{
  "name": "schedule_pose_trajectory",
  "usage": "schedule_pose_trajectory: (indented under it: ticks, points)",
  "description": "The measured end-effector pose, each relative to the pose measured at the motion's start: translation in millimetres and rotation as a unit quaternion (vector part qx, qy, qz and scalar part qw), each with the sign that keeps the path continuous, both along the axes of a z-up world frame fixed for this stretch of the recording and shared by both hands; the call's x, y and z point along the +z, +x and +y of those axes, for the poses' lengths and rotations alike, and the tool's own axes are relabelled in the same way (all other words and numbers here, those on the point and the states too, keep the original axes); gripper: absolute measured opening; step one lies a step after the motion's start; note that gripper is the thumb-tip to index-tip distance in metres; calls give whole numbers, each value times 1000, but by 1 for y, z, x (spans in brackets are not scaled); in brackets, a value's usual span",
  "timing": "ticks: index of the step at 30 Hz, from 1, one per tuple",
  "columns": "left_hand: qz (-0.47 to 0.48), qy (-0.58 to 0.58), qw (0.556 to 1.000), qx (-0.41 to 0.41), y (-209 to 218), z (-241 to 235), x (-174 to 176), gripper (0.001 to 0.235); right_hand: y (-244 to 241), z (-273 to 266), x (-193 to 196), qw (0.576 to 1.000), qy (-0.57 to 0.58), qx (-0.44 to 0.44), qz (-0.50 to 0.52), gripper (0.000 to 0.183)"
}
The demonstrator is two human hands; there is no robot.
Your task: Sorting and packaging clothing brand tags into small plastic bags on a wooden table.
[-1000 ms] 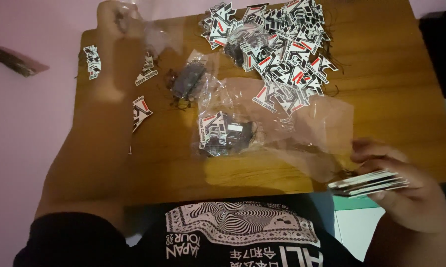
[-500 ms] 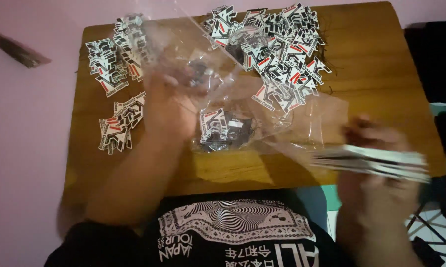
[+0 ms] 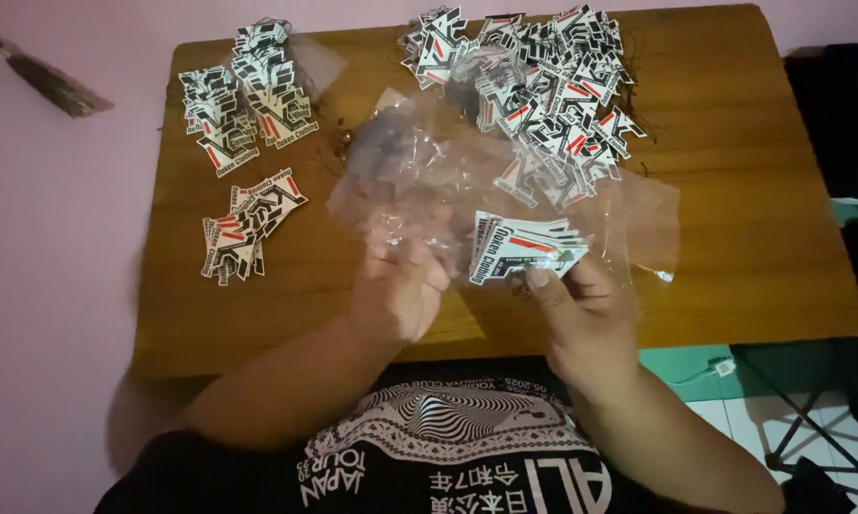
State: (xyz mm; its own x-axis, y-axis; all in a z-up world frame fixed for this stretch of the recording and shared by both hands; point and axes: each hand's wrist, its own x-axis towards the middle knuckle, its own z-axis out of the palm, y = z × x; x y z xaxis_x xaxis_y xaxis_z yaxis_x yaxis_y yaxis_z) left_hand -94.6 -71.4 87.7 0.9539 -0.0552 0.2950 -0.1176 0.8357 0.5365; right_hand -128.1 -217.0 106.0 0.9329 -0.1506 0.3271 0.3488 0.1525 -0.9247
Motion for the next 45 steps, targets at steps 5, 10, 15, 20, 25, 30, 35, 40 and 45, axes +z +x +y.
schedule_pose_trajectory:
  ticks: [5, 10, 15, 20, 25, 30, 35, 40, 45]
  points:
    - [-25, 190, 980, 47, -5, 0, 1, 41, -3, 13, 9, 997, 57, -15, 40, 17]
    - [-45, 214, 976, 24, -9, 3, -3, 51, -2, 10, -4, 993, 114, -19, 34, 19]
    - [111, 1, 985, -129, 6, 35, -29, 43, 0, -15, -1, 993, 113, 40, -6, 21]
    - [158, 110, 948, -254, 5, 75, -18, 41, 8, -33, 6, 975, -189, 97, -67, 15]
    - [-129, 189, 901, -368, -4, 57, -23, 112, 7, -21, 10, 966, -210, 139, -63, 22]
    - [-118, 114, 888, -429, -21, 64, 12, 104, 4, -17, 21, 946, -228, 228, -42, 31]
    - [-49, -15, 829, -556, -4, 88, -40, 123, 4, -15, 45, 909, -277, 309, -46, 27]
    - [-74, 382, 743, -544, 12, 111, -35, 78, 12, -4, 60, 864, -381, 326, -43, 25]
    - [-79, 608, 657, -438, -2, 84, 25, 50, 15, 5, 54, 870, -405, 277, -45, 25]
